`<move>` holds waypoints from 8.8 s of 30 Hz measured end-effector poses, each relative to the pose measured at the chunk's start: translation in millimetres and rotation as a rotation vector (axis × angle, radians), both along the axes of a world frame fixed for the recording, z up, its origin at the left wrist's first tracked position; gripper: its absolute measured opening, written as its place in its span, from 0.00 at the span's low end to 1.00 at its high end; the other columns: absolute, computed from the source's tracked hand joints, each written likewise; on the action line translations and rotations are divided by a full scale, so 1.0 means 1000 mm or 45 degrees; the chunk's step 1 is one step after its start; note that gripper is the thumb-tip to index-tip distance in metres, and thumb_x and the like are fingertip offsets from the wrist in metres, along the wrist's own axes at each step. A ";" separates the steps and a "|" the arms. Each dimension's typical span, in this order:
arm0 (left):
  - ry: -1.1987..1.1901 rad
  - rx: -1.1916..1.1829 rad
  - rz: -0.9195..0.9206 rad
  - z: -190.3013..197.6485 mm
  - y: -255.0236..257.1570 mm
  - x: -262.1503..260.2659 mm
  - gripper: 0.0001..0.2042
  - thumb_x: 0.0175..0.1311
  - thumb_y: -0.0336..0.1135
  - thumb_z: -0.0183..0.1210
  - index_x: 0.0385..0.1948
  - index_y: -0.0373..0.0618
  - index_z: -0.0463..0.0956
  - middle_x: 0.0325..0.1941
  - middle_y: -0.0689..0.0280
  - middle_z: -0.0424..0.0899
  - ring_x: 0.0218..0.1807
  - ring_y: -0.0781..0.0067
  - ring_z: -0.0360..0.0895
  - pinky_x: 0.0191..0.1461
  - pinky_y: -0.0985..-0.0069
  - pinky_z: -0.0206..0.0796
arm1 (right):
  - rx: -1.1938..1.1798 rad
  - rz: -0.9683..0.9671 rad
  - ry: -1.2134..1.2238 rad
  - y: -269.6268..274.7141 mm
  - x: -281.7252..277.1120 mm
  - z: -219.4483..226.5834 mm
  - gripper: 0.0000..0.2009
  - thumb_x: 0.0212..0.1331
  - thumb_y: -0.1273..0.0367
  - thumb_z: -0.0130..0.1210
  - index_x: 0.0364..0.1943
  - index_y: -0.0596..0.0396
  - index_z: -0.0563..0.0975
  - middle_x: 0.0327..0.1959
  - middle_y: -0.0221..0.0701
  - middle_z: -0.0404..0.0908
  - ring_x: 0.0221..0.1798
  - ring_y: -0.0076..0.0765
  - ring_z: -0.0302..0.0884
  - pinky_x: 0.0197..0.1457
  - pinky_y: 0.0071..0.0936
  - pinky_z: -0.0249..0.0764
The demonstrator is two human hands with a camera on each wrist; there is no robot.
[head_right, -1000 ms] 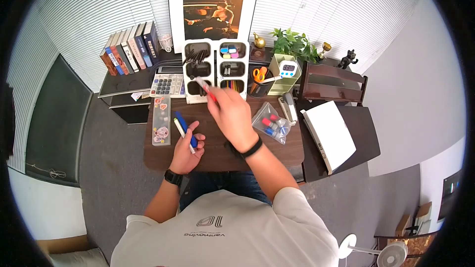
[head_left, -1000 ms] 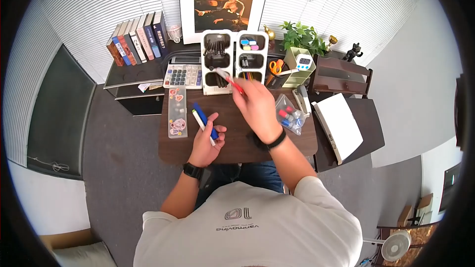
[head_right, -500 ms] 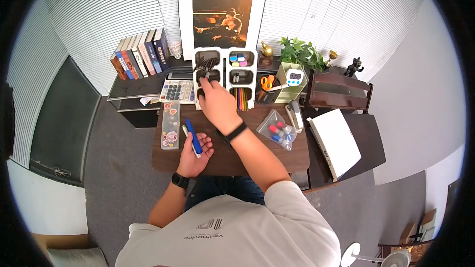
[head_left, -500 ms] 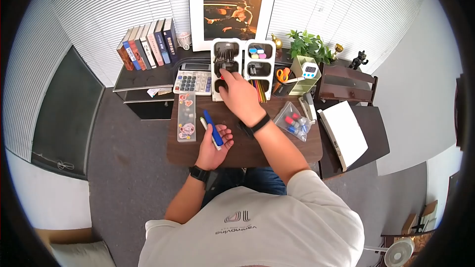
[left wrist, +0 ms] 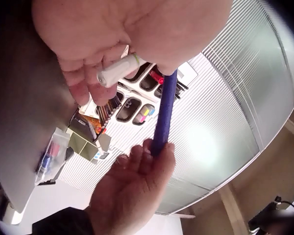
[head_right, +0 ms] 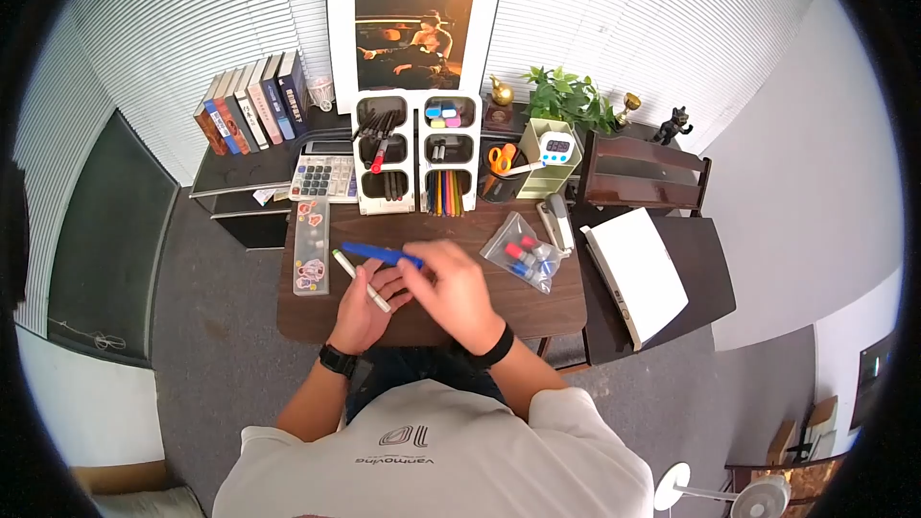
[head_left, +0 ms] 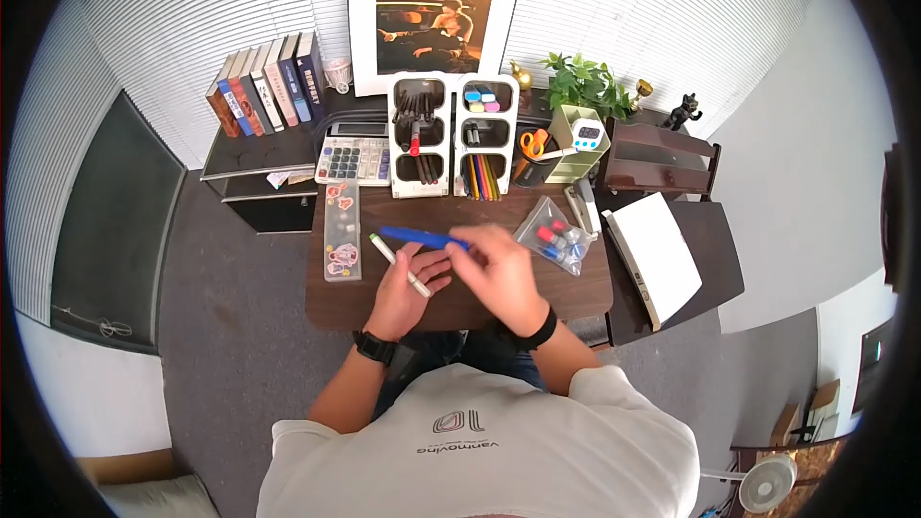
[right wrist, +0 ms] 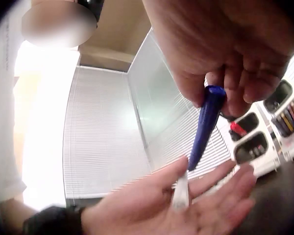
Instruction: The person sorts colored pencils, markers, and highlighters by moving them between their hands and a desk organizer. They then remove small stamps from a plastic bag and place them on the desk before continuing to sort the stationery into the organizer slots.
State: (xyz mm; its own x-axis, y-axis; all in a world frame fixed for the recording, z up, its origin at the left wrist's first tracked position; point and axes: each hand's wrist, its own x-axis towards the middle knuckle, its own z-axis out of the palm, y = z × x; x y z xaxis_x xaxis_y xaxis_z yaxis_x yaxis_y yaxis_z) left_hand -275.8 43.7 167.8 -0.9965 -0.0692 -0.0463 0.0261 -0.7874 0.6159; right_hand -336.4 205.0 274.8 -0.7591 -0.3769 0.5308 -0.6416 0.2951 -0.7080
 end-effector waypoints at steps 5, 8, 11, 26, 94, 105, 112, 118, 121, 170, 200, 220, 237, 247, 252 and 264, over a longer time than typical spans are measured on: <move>-0.103 0.139 -0.012 -0.009 -0.010 0.002 0.24 0.84 0.55 0.43 0.67 0.50 0.69 0.38 0.69 0.83 0.35 0.79 0.73 0.41 0.75 0.65 | -0.071 -0.162 0.351 -0.007 -0.040 0.044 0.11 0.60 0.74 0.69 0.46 0.57 0.84 0.35 0.35 0.80 0.30 0.34 0.80 0.34 0.30 0.78; -0.052 0.147 -0.036 -0.011 -0.012 0.002 0.22 0.83 0.55 0.43 0.65 0.51 0.71 0.35 0.71 0.80 0.32 0.80 0.67 0.37 0.76 0.61 | 0.019 -0.154 0.434 -0.030 -0.077 0.031 0.11 0.60 0.74 0.68 0.46 0.57 0.82 0.39 0.37 0.80 0.34 0.43 0.82 0.37 0.37 0.80; -0.044 0.178 -0.035 -0.009 -0.011 0.002 0.21 0.84 0.54 0.43 0.63 0.51 0.73 0.35 0.70 0.80 0.32 0.79 0.67 0.37 0.76 0.60 | 0.139 -0.135 0.440 -0.059 -0.097 0.017 0.10 0.61 0.74 0.64 0.46 0.58 0.82 0.44 0.40 0.79 0.41 0.55 0.83 0.43 0.44 0.81; 0.021 -0.168 -0.211 -0.007 -0.007 0.005 0.12 0.82 0.42 0.49 0.44 0.44 0.76 0.28 0.70 0.74 0.26 0.80 0.67 0.32 0.79 0.59 | 0.301 0.248 -0.234 -0.040 -0.039 0.007 0.13 0.64 0.64 0.66 0.45 0.61 0.85 0.32 0.40 0.85 0.33 0.38 0.83 0.37 0.33 0.77; -0.060 -0.207 0.193 0.034 0.019 -0.021 0.14 0.83 0.47 0.49 0.51 0.46 0.72 0.35 0.66 0.82 0.43 0.69 0.83 0.54 0.66 0.78 | -0.118 0.338 0.136 0.015 0.033 -0.060 0.13 0.57 0.78 0.67 0.47 0.58 0.85 0.53 0.40 0.85 0.59 0.48 0.83 0.64 0.40 0.78; -0.007 -1.292 0.356 0.006 0.044 -0.021 0.12 0.63 0.34 0.73 0.31 0.39 0.78 0.25 0.71 0.79 0.28 0.83 0.71 0.34 0.78 0.66 | -0.206 0.154 -0.169 0.051 0.012 -0.078 0.23 0.57 0.70 0.70 0.58 0.58 0.79 0.58 0.43 0.81 0.62 0.51 0.77 0.67 0.42 0.72; 0.189 -1.643 0.264 -0.005 0.049 -0.023 0.09 0.62 0.32 0.71 0.38 0.40 0.82 0.34 0.62 0.85 0.37 0.65 0.83 0.42 0.69 0.74 | -0.292 0.298 -0.091 0.040 -0.004 -0.095 0.23 0.59 0.66 0.70 0.58 0.58 0.80 0.62 0.42 0.79 0.66 0.51 0.74 0.70 0.43 0.70; 0.476 -1.961 0.335 0.004 0.055 -0.024 0.14 0.61 0.34 0.69 0.47 0.40 0.82 0.42 0.52 0.87 0.45 0.44 0.85 0.48 0.59 0.77 | -0.689 0.548 -0.685 0.041 -0.011 -0.107 0.11 0.73 0.68 0.58 0.50 0.62 0.82 0.59 0.42 0.83 0.61 0.36 0.80 0.66 0.37 0.74; 0.484 -1.999 0.332 0.010 0.060 -0.022 0.15 0.63 0.33 0.68 0.49 0.38 0.81 0.39 0.51 0.87 0.42 0.45 0.86 0.46 0.61 0.77 | -0.793 0.523 -0.820 0.045 -0.012 -0.106 0.13 0.77 0.65 0.55 0.51 0.63 0.83 0.54 0.38 0.86 0.57 0.32 0.81 0.63 0.33 0.76; -0.231 0.147 0.017 -0.008 0.004 -0.011 0.17 0.82 0.41 0.50 0.67 0.53 0.70 0.55 0.60 0.84 0.57 0.64 0.82 0.63 0.58 0.74 | -0.074 0.067 0.206 -0.126 -0.157 0.013 0.14 0.67 0.66 0.61 0.52 0.58 0.83 0.40 0.46 0.87 0.41 0.55 0.86 0.46 0.44 0.81; -0.247 0.245 0.102 -0.001 0.006 -0.009 0.13 0.82 0.45 0.51 0.51 0.48 0.77 0.43 0.67 0.84 0.45 0.71 0.81 0.54 0.64 0.76 | -0.148 0.001 0.498 -0.014 -0.073 0.058 0.07 0.62 0.76 0.64 0.43 0.59 0.83 0.37 0.42 0.86 0.37 0.48 0.85 0.42 0.36 0.81; -0.117 -0.165 0.522 0.020 -0.011 -0.044 0.09 0.81 0.39 0.52 0.46 0.45 0.75 0.32 0.68 0.77 0.33 0.75 0.76 0.38 0.71 0.73 | 0.798 -0.001 0.999 -0.065 -0.182 0.059 0.16 0.55 0.67 0.69 0.50 0.45 0.84 0.41 0.27 0.83 0.49 0.40 0.78 0.55 0.40 0.71; -0.286 -1.387 1.149 -0.010 -0.056 -0.159 0.13 0.61 0.35 0.68 0.40 0.34 0.82 0.38 0.45 0.87 0.44 0.38 0.84 0.50 0.55 0.74 | 0.509 0.262 0.728 -0.089 -0.184 0.045 0.08 0.59 0.75 0.61 0.42 0.58 0.83 0.40 0.43 0.82 0.44 0.55 0.84 0.47 0.46 0.82; -0.328 -1.466 1.080 -0.005 -0.030 -0.118 0.12 0.60 0.36 0.68 0.39 0.36 0.83 0.37 0.47 0.86 0.44 0.39 0.83 0.50 0.54 0.73 | 0.351 0.324 0.707 -0.072 -0.141 0.054 0.07 0.60 0.75 0.62 0.41 0.60 0.83 0.37 0.42 0.80 0.42 0.55 0.82 0.47 0.46 0.81; -0.334 -1.419 1.032 -0.005 -0.021 -0.097 0.14 0.61 0.38 0.69 0.40 0.37 0.83 0.40 0.47 0.85 0.46 0.40 0.82 0.52 0.54 0.72 | 0.379 0.345 0.529 -0.070 -0.117 0.049 0.11 0.62 0.75 0.62 0.48 0.60 0.82 0.43 0.42 0.82 0.46 0.54 0.82 0.51 0.43 0.80; -0.235 -1.182 1.105 -0.006 -0.011 -0.079 0.14 0.64 0.33 0.69 0.46 0.35 0.82 0.45 0.54 0.87 0.46 0.57 0.85 0.55 0.64 0.72 | -0.032 0.341 0.612 -0.056 -0.075 0.045 0.15 0.62 0.75 0.65 0.53 0.58 0.82 0.44 0.38 0.83 0.46 0.47 0.83 0.50 0.38 0.80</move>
